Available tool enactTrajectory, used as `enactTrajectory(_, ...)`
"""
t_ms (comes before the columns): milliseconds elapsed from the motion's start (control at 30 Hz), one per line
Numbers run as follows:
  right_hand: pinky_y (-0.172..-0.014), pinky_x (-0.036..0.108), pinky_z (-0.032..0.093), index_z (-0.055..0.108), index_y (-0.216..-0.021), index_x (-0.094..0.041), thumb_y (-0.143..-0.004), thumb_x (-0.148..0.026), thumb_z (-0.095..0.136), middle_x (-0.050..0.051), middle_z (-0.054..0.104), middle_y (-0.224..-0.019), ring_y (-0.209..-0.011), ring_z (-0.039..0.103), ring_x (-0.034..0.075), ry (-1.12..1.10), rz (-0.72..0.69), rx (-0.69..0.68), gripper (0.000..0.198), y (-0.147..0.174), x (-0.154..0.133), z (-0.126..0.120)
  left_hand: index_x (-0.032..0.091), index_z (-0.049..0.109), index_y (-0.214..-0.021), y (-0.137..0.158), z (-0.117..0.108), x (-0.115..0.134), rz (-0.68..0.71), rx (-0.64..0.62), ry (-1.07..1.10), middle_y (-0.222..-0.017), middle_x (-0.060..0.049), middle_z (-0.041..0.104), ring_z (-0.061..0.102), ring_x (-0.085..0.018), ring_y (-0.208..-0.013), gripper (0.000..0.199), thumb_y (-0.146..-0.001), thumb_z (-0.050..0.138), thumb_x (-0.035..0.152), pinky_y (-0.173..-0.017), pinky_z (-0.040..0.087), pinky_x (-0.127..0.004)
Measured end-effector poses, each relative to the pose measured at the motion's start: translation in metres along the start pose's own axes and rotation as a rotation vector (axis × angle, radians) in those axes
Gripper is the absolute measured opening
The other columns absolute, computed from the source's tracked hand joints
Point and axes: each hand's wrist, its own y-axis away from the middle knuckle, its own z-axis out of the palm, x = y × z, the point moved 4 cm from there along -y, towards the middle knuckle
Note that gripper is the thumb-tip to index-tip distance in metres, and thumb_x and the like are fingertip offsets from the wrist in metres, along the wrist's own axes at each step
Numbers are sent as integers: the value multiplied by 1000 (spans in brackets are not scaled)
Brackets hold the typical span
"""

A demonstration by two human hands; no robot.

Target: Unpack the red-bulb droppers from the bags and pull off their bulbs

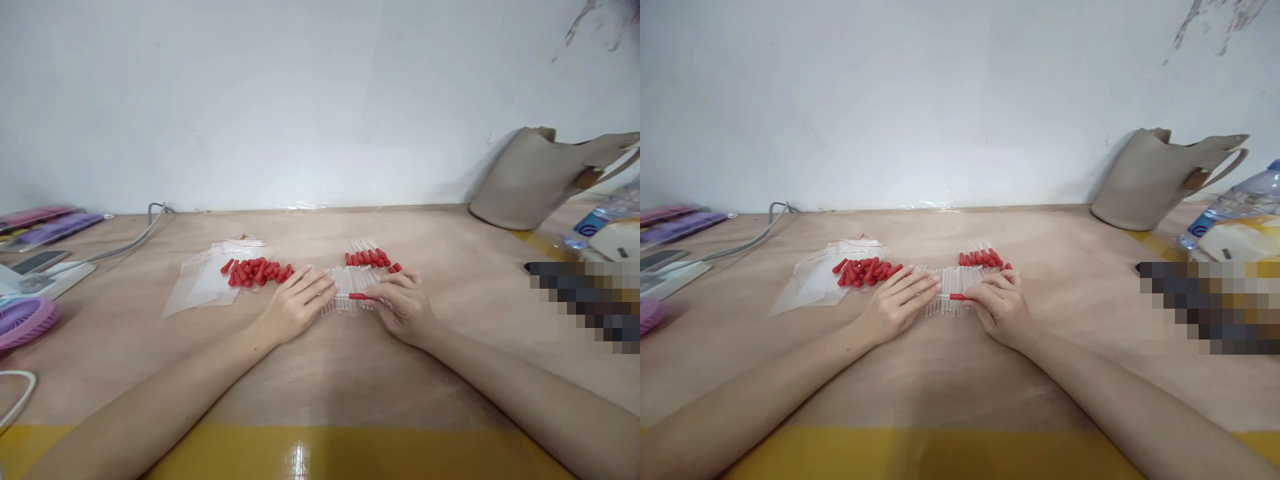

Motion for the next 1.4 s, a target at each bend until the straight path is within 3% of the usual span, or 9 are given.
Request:
enactTrajectory(100,-77,33,32,61,-80,-22,-83,-23,54,-2,66,-68,-72,57,14,20,-32,-23,8,-3,-5,5,14,59,-101,-1,4,3,-27,21,21,-103,-8,66,59,-20,-102,18,-84,53,15,-94,46,-42)
enactTrajectory(300,-86,39,31,60,-102,-21,-81,-38,55,4,67,-99,-93,55,20,174,-132,-83,27,-7,-13,13,12,61,-94,-5,11,7,-9,3,18,-99,-10,67,61,-20,-100,14,-85,51,17,-94,47,-40)
enactTrajectory(467,-81,34,32,63,-88,-22,-86,-26,51,-1,67,-74,-79,57,14,230,-228,-112,13,-7,-19,19,10,60,-88,-8,7,11,14,-30,52,-94,-10,68,61,-20,-100,13,-86,48,15,-95,48,-38)
enactTrajectory(667,-74,33,32,61,-89,-21,-83,-23,56,-3,68,-77,-77,58,12,266,-320,-44,8,0,-22,12,10,58,-81,-6,4,15,5,-20,153,-86,-8,68,60,-18,-101,12,-86,47,12,-101,42,-39)
enactTrajectory(800,-75,33,33,62,-86,-21,-80,-20,59,-4,68,-75,-78,59,13,257,-337,-18,6,2,-15,4,11,58,-82,5,-1,4,-39,-9,198,-84,-6,67,60,-18,-101,10,-84,48,10,-104,36,-45)
enactTrajectory(967,-70,31,36,65,-90,-25,-79,-23,61,-1,68,-78,-74,57,14,234,-130,45,11,0,19,-14,14,60,-90,21,-12,-26,-236,24,112,-89,-5,65,62,-16,-92,12,-84,50,14,-88,50,-33)
enactTrajectory(1100,-59,27,42,62,-101,-23,-83,-33,53,3,62,-77,-64,55,13,37,245,14,23,0,58,-18,15,61,-94,18,-8,-33,-359,77,62,-81,-5,60,59,-11,-70,15,-85,50,18,-60,51,-21)
enactTrajectory(1233,-48,25,39,61,-91,-19,-75,-41,59,1,57,-64,-51,48,12,-4,624,43,27,8,91,-21,13,56,-109,16,4,-29,-323,85,62,-84,-7,56,56,-13,-74,26,-86,42,11,-63,50,-24)
enactTrajectory(1400,-46,24,38,63,-90,-18,-74,-35,56,0,57,-58,-48,48,11,-103,778,-4,25,13,104,-19,14,54,-104,14,8,-27,-229,90,39,-86,-6,57,55,-14,-77,23,-84,46,9,-68,49,-25)
